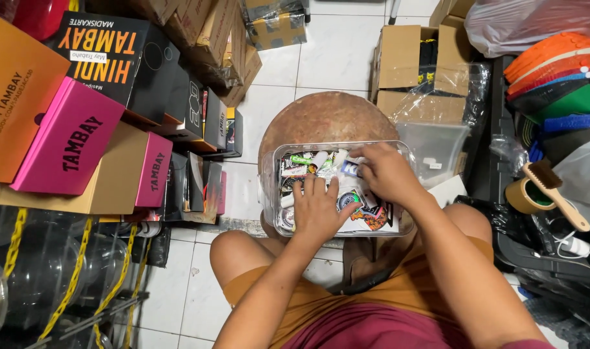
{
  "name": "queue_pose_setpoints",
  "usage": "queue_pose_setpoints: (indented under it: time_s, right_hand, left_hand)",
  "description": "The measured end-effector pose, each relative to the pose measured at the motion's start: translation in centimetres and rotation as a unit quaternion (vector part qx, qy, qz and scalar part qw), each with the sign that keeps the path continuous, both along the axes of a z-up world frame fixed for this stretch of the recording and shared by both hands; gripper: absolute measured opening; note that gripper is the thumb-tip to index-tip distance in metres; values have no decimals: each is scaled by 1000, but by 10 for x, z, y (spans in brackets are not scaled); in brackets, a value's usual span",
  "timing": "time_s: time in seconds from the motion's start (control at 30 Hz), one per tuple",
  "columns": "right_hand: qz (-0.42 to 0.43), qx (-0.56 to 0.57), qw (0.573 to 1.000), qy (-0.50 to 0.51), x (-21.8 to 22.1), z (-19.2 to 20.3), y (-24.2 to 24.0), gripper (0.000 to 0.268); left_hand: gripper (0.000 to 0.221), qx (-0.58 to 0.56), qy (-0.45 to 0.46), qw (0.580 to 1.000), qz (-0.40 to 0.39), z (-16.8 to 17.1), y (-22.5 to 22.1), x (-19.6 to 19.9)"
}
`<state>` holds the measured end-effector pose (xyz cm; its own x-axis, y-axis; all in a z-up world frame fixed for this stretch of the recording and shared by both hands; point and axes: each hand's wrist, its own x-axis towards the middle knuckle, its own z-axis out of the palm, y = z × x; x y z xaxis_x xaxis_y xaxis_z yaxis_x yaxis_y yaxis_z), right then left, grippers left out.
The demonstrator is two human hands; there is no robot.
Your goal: The person sorts through a container of stickers and then carefully packs a maroon hat into a clear plastic bag.
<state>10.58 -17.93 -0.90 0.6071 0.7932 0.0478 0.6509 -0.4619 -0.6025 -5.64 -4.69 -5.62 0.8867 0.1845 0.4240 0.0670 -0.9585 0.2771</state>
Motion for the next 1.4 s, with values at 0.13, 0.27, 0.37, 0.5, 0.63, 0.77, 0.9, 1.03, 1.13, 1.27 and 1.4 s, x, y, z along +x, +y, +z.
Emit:
queue_pose_setpoints:
  time_s: [0.13, 0.27, 0.37, 0.5, 0.63, 0.77, 0.9, 1.03, 1.13, 1.27, 1.4]
  right_hand:
    - [-71, 18, 993, -96, -10, -28, -52, 28]
    - [-79, -34, 989, -117, -39, -34, -76, 24]
    - [-15, -139, 986, -88, -56, -3, -66, 51]
    - [25, -250, 966, -58, -58, 22, -51, 85]
    - [1, -258, 963, -81, -48, 18, -37, 79]
    - [7, -251, 965, -77, -41, 10, -34, 80]
    - [-14, -176, 977, -119, -37, -4, -39, 48]
    - [-57, -54, 977, -199, -27, -28, -6, 17]
    - [37, 95, 975, -198, -26, -23, 49, 11]
    - [150, -41, 973, -172, -27, -22, 113, 14]
    - [141, -214, 943, -212, -23, -65, 151, 20]
  left_hand:
    - [75, 13, -23, 1000, 12, 1, 6, 8]
    - [54, 47, -52, 997, 24, 2, 17, 24]
    - [35, 62, -69, 996, 0, -10, 29, 36]
    - [42, 45, -31, 998, -32, -23, 32, 37]
    - [79, -39, 127, 988, -80, 49, 15, 7]
    - [87, 22, 233, 965, -116, 43, 11, -3]
    - [80, 30, 233, 964, -121, 38, 7, -2]
    - [80, 15, 244, 962, -124, 36, 2, -7]
    - [73, 29, 254, 961, -107, 28, 0, -8]
    - [59, 7, 256, 962, -91, 31, 1, -4]
    - [68, -58, 235, 968, -69, 79, 1, -1]
